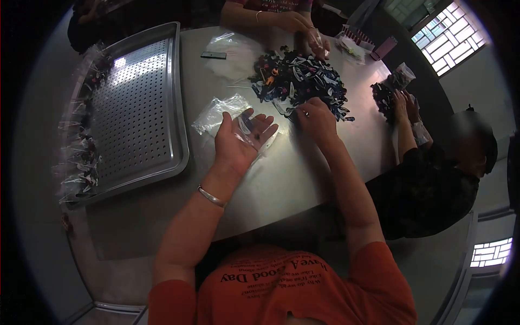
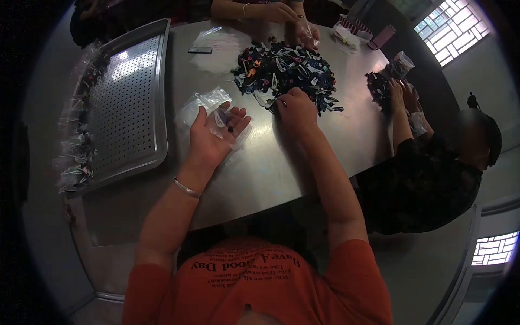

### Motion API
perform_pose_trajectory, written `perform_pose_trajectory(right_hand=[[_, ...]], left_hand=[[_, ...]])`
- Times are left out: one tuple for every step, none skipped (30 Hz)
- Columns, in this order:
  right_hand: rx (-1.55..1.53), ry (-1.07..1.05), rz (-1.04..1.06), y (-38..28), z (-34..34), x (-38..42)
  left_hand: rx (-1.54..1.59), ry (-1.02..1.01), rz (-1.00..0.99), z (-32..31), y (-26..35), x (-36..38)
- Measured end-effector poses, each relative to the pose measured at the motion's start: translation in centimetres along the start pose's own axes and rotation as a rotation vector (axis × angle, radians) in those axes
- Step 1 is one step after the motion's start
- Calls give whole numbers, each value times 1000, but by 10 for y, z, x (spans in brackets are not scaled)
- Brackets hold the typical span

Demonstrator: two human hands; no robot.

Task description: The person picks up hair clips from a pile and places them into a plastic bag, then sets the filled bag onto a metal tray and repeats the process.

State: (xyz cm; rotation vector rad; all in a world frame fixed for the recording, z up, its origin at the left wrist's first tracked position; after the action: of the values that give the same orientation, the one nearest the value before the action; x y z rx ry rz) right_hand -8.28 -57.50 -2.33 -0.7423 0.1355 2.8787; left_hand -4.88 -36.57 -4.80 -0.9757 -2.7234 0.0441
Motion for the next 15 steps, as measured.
perform_pose_trajectory(right_hand=[[7, 79, 21, -2, 2, 1], [5, 79, 26, -2, 3, 3], [-52, 124, -23, -7, 15, 6], [-112, 165, -71, -12, 27, 9], [-116, 163, -65, -20, 40, 14], [-205, 133, -53, -29, 53, 19], [-293, 102, -44, -36, 65, 25], [-329, 162, 30, -46, 76, 31], [-348, 124, 58, -56, 84, 36], [-367, 86, 84, -65, 93, 40], [-294, 83, 153, -75, 101, 43], [-293, 83, 150, -82, 105, 43], [-205, 101, 200, -91, 107, 43], [-117, 119, 249, -99, 107, 42], [-111, 143, 269, -106, 107, 40]], left_hand=[[-5, 18, -5, 0, -1, 0], [-10, 34, -10, -1, -1, 0], [-7, 32, -17, -1, -1, -1], [1, 31, -14, -1, -1, -1], [8, 31, -11, 0, -1, -1], [10, 33, -17, 1, 0, -1], [21, 23, -18, 2, 0, -1], [32, 12, -17, 2, 0, -2], [31, 11, -17, 2, 0, -2], [30, 29, -20, 2, -1, -2], [29, 49, -21, 2, -2, -2], [27, 49, -19, 2, -3, -1], [13, 20, -4, 2, -4, -1], [-1, -10, 10, 2, -4, -1], [-3, -14, 13, 2, -5, -1]])
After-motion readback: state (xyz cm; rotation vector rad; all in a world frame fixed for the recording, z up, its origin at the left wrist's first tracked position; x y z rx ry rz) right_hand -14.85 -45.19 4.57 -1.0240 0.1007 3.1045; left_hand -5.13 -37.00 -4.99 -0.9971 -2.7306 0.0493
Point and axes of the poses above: each hand's wrist, its own x-axis away from the middle knuckle, its own z-axis out of the back of the hand, y = z × x, the point moved 3 cm from there along -x, towards the middle knuckle, and after that the axes turned 14 degrees about x, right-handed, at the moved point
